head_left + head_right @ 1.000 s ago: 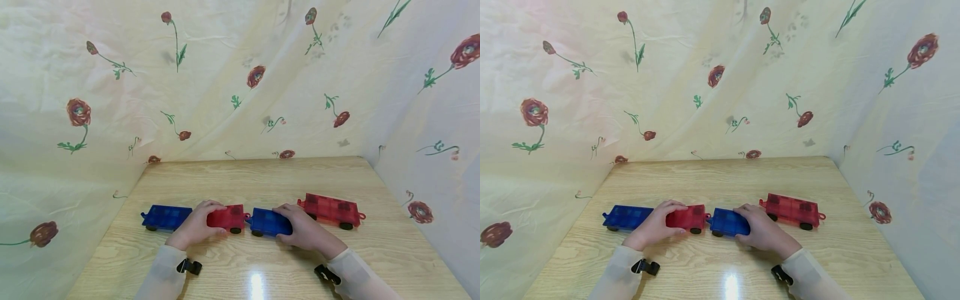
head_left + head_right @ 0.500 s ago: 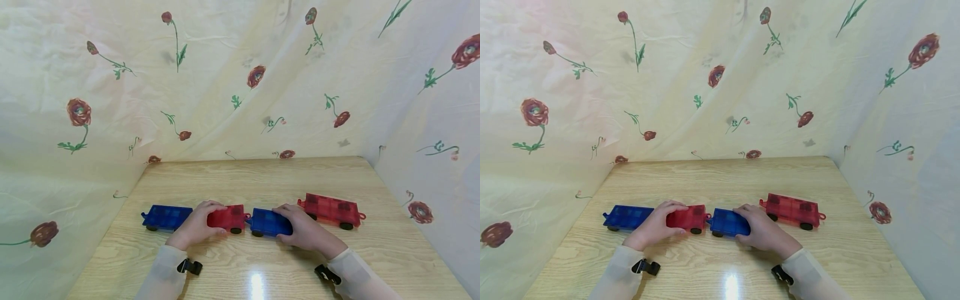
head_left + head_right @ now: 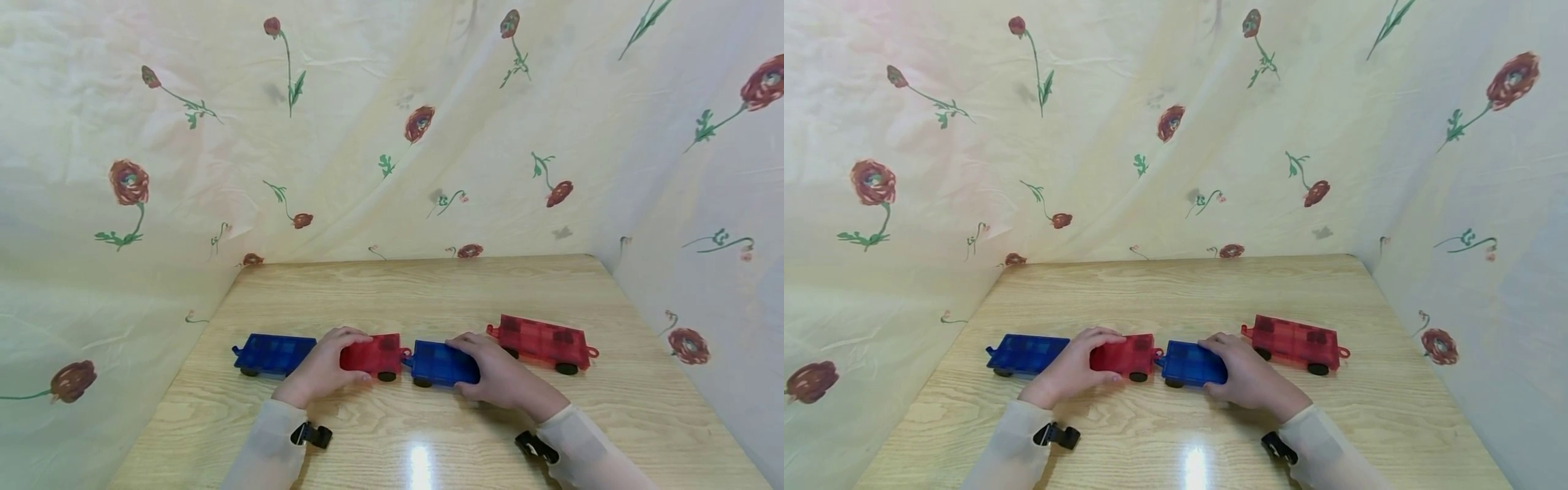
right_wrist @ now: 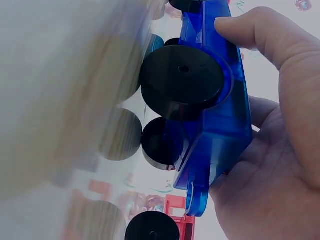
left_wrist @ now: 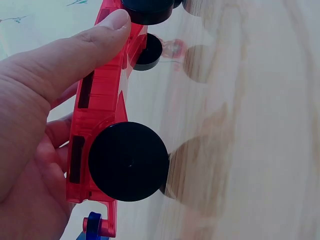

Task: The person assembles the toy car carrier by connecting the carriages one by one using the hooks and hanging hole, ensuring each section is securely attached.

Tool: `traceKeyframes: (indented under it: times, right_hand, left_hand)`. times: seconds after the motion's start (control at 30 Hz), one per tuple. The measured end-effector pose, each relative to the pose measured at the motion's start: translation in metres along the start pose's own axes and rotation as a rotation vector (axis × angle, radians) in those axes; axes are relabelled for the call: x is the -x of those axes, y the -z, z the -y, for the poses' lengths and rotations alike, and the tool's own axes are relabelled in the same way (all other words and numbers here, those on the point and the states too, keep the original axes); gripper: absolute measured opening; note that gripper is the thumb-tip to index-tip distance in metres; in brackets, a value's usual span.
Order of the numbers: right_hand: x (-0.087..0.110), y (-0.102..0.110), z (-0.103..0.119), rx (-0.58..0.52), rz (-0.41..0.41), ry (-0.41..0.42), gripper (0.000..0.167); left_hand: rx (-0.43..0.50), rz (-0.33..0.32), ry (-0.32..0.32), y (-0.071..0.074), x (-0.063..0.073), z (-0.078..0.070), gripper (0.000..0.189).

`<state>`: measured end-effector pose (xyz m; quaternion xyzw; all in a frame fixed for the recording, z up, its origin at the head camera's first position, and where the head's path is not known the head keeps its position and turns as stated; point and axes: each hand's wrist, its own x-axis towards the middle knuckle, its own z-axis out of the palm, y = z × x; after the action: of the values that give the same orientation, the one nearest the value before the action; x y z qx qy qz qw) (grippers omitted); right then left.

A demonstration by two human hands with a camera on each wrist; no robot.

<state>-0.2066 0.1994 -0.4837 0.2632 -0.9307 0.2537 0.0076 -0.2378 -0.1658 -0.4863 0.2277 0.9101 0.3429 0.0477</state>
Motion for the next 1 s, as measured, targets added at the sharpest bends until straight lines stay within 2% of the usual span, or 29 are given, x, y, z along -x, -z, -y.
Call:
traceKeyframes:
  times: [0.6,1.0]
  right_hand:
    - [0.0004,0.0016,-0.0011,-0.030,0.008,-0.026,0.073]
    - [0.0009,0.0022,-0.0002,-0.038,0.017,-0.010,0.073]
  left_hand:
    - [0.016,0.021,0.016,0.0020,0.0010,0.0000,0.066]
    - [0.017,0.023,0.007,0.0024,0.0018,-0.0009,0.067]
